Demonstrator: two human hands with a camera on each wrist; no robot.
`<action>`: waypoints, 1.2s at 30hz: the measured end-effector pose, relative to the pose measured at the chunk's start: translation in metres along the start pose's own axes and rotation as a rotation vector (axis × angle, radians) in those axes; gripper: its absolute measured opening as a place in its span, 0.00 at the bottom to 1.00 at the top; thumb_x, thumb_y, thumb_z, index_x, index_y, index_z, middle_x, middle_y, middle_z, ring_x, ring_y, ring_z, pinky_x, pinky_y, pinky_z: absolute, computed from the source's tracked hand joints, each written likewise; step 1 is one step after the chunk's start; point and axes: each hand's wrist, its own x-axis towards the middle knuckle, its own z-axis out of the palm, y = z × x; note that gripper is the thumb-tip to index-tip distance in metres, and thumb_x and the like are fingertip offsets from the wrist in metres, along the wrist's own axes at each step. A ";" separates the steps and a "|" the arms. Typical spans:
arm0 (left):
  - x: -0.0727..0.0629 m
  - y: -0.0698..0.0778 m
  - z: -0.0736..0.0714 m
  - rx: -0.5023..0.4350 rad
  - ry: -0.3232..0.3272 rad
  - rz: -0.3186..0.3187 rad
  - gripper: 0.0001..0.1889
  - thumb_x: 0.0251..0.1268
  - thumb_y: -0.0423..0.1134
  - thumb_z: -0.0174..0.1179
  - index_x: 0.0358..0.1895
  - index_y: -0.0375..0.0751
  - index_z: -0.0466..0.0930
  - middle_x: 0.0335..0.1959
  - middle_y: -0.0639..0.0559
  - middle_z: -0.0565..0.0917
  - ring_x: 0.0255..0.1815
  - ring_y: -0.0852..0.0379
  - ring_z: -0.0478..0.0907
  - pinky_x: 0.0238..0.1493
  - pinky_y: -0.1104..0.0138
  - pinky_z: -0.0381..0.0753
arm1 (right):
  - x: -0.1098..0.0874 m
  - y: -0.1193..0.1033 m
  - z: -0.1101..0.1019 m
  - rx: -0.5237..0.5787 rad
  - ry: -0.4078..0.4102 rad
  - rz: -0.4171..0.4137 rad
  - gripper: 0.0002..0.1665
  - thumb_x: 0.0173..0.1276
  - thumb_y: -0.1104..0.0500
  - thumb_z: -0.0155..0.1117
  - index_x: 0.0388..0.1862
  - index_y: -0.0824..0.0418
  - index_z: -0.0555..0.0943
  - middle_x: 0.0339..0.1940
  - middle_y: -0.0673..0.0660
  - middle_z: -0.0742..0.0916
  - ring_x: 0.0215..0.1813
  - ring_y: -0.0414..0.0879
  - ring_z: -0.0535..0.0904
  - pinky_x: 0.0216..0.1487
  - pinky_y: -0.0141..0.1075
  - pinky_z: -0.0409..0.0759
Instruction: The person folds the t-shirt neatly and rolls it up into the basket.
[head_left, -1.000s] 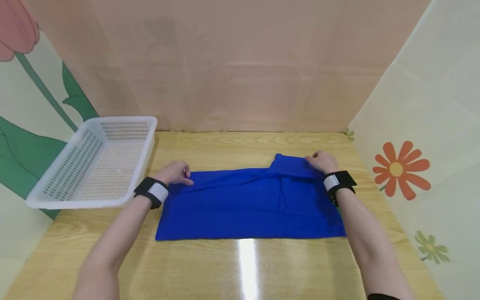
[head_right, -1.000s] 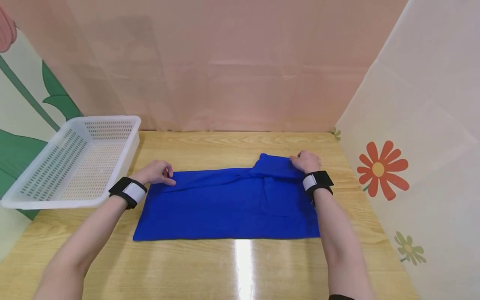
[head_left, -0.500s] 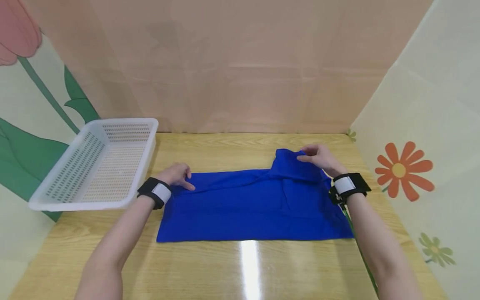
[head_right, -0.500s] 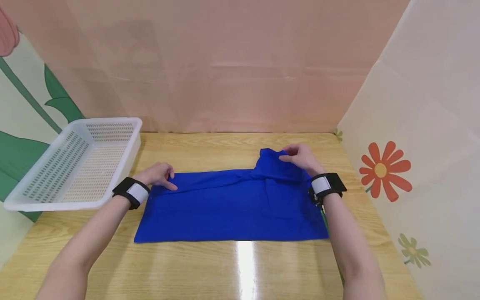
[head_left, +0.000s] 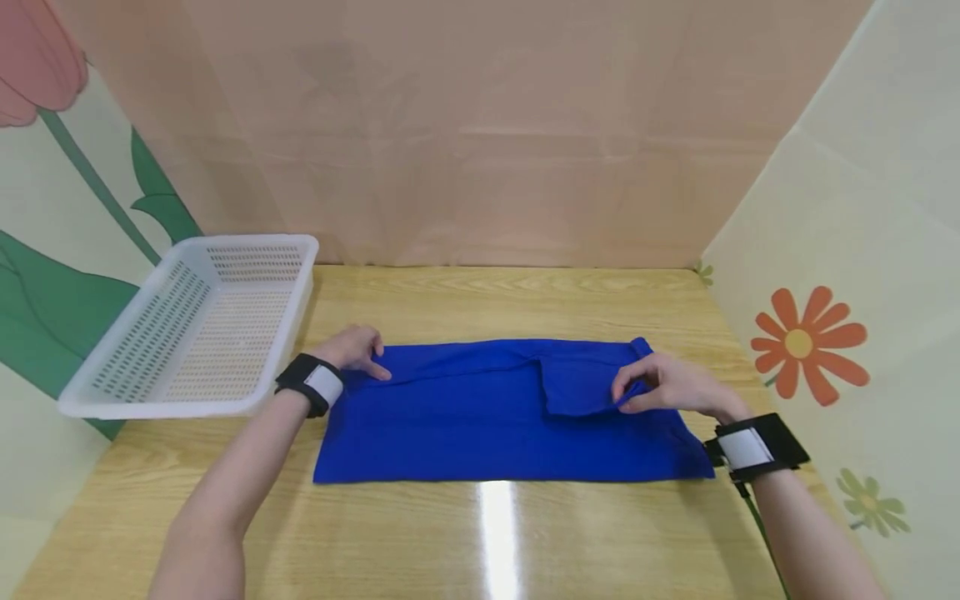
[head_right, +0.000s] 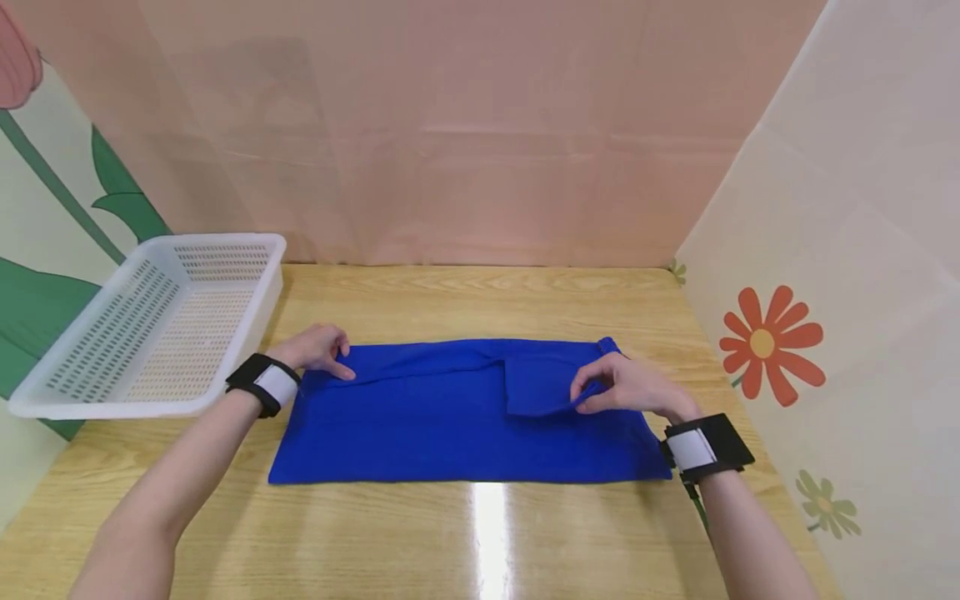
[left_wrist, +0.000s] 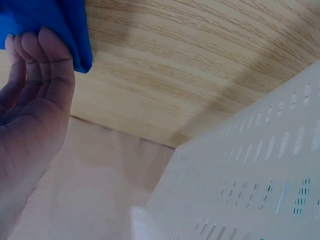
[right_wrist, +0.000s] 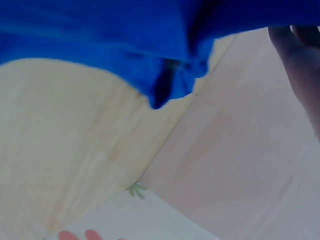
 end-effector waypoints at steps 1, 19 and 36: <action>0.000 0.000 0.000 -0.002 0.004 0.003 0.24 0.35 0.48 0.72 0.31 0.36 0.74 0.21 0.51 0.73 0.24 0.56 0.70 0.29 0.66 0.69 | -0.003 0.001 0.002 0.008 -0.035 -0.005 0.06 0.58 0.59 0.63 0.35 0.59 0.80 0.36 0.53 0.83 0.40 0.46 0.75 0.39 0.36 0.74; -0.001 0.002 -0.004 -0.012 -0.018 -0.064 0.23 0.37 0.48 0.72 0.32 0.36 0.73 0.23 0.50 0.73 0.25 0.54 0.70 0.30 0.65 0.68 | 0.007 0.044 -0.018 -0.477 0.764 0.431 0.26 0.61 0.42 0.55 0.22 0.64 0.79 0.14 0.55 0.78 0.16 0.47 0.71 0.15 0.37 0.65; -0.001 0.007 -0.003 -0.008 -0.039 -0.059 0.23 0.37 0.48 0.72 0.31 0.35 0.74 0.24 0.51 0.73 0.24 0.56 0.69 0.30 0.65 0.68 | 0.042 0.057 -0.046 -0.333 0.482 0.693 0.22 0.58 0.51 0.52 0.09 0.61 0.69 0.08 0.53 0.73 0.13 0.48 0.69 0.14 0.37 0.66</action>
